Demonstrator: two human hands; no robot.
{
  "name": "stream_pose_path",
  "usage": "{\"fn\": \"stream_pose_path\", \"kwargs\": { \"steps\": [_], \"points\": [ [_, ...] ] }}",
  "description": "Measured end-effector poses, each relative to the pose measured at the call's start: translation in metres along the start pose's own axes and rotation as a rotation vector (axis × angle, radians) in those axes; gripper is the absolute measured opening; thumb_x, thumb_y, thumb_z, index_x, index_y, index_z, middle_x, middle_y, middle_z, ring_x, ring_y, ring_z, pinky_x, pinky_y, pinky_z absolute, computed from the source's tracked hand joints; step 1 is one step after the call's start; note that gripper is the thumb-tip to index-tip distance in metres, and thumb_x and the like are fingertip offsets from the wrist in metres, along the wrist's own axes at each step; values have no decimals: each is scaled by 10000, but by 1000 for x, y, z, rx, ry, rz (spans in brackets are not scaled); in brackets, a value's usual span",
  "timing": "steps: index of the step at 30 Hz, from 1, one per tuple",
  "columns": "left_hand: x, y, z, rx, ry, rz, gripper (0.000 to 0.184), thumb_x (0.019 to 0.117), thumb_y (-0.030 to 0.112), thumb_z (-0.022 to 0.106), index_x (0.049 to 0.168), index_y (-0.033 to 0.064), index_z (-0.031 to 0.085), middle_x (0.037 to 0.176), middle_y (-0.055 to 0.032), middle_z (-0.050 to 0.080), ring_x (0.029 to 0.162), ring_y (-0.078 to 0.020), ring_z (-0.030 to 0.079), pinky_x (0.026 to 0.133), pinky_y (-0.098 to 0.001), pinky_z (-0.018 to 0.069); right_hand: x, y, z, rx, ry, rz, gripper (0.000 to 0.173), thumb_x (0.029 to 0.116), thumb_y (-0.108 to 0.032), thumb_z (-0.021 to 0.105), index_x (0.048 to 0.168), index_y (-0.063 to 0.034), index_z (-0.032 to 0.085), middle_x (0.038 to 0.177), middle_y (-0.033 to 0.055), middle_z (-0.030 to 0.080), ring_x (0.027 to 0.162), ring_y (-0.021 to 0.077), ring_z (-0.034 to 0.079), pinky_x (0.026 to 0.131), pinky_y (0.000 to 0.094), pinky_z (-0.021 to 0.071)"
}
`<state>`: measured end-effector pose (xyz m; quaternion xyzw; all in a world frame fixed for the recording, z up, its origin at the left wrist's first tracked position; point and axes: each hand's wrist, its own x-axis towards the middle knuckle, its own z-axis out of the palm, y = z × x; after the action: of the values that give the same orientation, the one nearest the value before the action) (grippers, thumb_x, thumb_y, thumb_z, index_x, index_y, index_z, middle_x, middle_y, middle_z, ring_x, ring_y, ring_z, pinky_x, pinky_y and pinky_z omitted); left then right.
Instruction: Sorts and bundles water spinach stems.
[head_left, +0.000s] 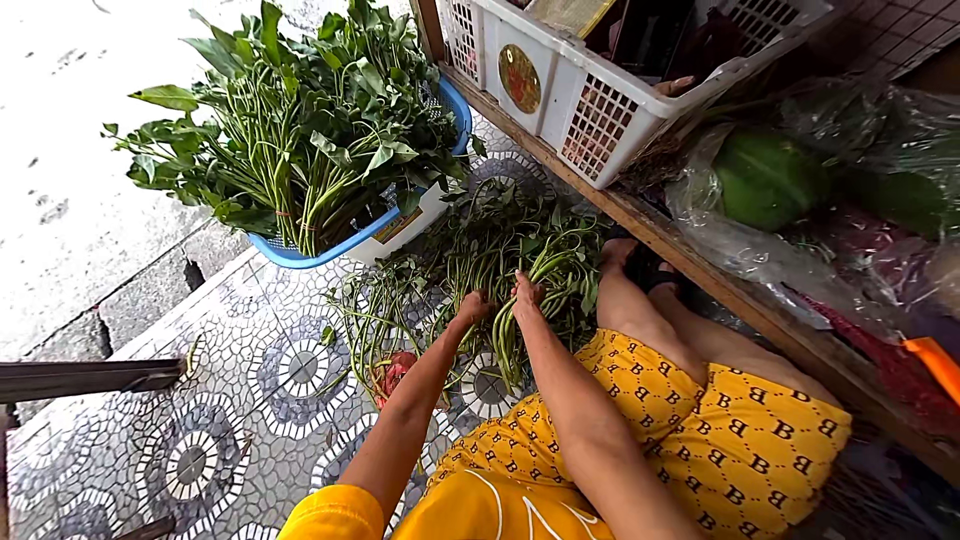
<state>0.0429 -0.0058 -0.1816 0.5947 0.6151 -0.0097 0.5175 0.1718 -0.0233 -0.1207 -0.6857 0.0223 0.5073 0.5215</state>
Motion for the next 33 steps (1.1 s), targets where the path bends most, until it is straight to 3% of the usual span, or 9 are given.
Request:
{"fn": "stream_pose_path", "kwargs": {
  "steps": [7, 10, 13, 15, 19, 23, 27, 30, 33],
  "points": [
    [-58, 47, -22, -181, 312, 190, 356, 1073, 97, 474, 1405, 9, 569, 1221, -250, 656, 1033, -343, 676, 952, -496, 529, 3, -3, -3, 23, -72, 34, 468, 1005, -319, 691, 1282, 20, 525, 913, 105, 513, 693, 167, 501, 656, 313, 487],
    [-90, 46, -28, -192, 336, 314, 339, 1053, 74, 507, 1375, 11, 595, 1180, -219, 661, 962, -275, 678, 899, -434, 550, 0, -1, 2, 118, -190, 83, 418, 1039, -503, 562, 1093, -88, 563, 753, -3, 454, 583, 101, 463, 571, 263, 476],
    [-109, 29, -29, -104, 284, 387, 346, 1039, 96, 507, 1353, 8, 624, 1226, -223, 657, 1040, -276, 665, 952, -423, 528, -4, -8, 2, 214, -293, 148, 534, 1017, -671, 435, 1047, -157, 576, 726, -40, 496, 539, 71, 484, 518, 235, 467],
    [-118, 18, -28, -62, 267, 374, 357, 1033, 105, 497, 1352, 14, 631, 1259, -219, 650, 1066, -272, 657, 960, -417, 519, -3, -11, 0, 248, -340, 128, 396, 1034, -535, 537, 1112, -153, 608, 840, -24, 567, 587, 65, 508, 512, 210, 447],
    [-120, -3, -26, -75, 202, 268, 389, 1040, 142, 501, 1401, 17, 571, 1243, -194, 669, 1049, -258, 676, 947, -431, 534, 1, -9, 1, 272, -319, 68, 161, 997, -211, 668, 1120, -112, 640, 837, -3, 612, 562, 71, 500, 499, 215, 446],
    [-115, 0, -20, -180, 112, 205, 531, 1044, 316, 573, 1494, 53, 473, 1218, -182, 674, 1017, -246, 685, 938, -428, 548, -2, -8, 3, 216, -350, 12, 203, 990, -216, 688, 1158, -111, 646, 897, 5, 631, 609, 74, 516, 539, 225, 460],
    [-99, 15, -13, -256, 200, 248, 423, 1070, 287, 524, 1414, 43, 559, 1104, -147, 698, 865, -182, 676, 814, -366, 559, -4, -8, 5, 190, -430, -6, 243, 1013, -191, 653, 1237, -98, 654, 959, 17, 696, 730, 76, 597, 607, 227, 479],
    [-92, 18, -13, -158, 248, 247, 360, 1081, 264, 498, 1347, 65, 637, 1091, -129, 719, 943, -207, 688, 886, -416, 544, -3, -10, 3, 216, -469, -25, 248, 1041, -181, 609, 1268, -81, 627, 881, 23, 695, 752, 102, 666, 689, 262, 559],
    [-97, 10, -19, 84, 275, 208, 378, 1094, 265, 440, 1361, 91, 643, 1149, -158, 722, 1062, -305, 686, 973, -528, 503, -3, -7, 4, 251, -465, -7, 113, 1054, -212, 589, 1046, -101, 607, 716, -11, 602, 627, 95, 609, 632, 255, 554]
  ]
}}
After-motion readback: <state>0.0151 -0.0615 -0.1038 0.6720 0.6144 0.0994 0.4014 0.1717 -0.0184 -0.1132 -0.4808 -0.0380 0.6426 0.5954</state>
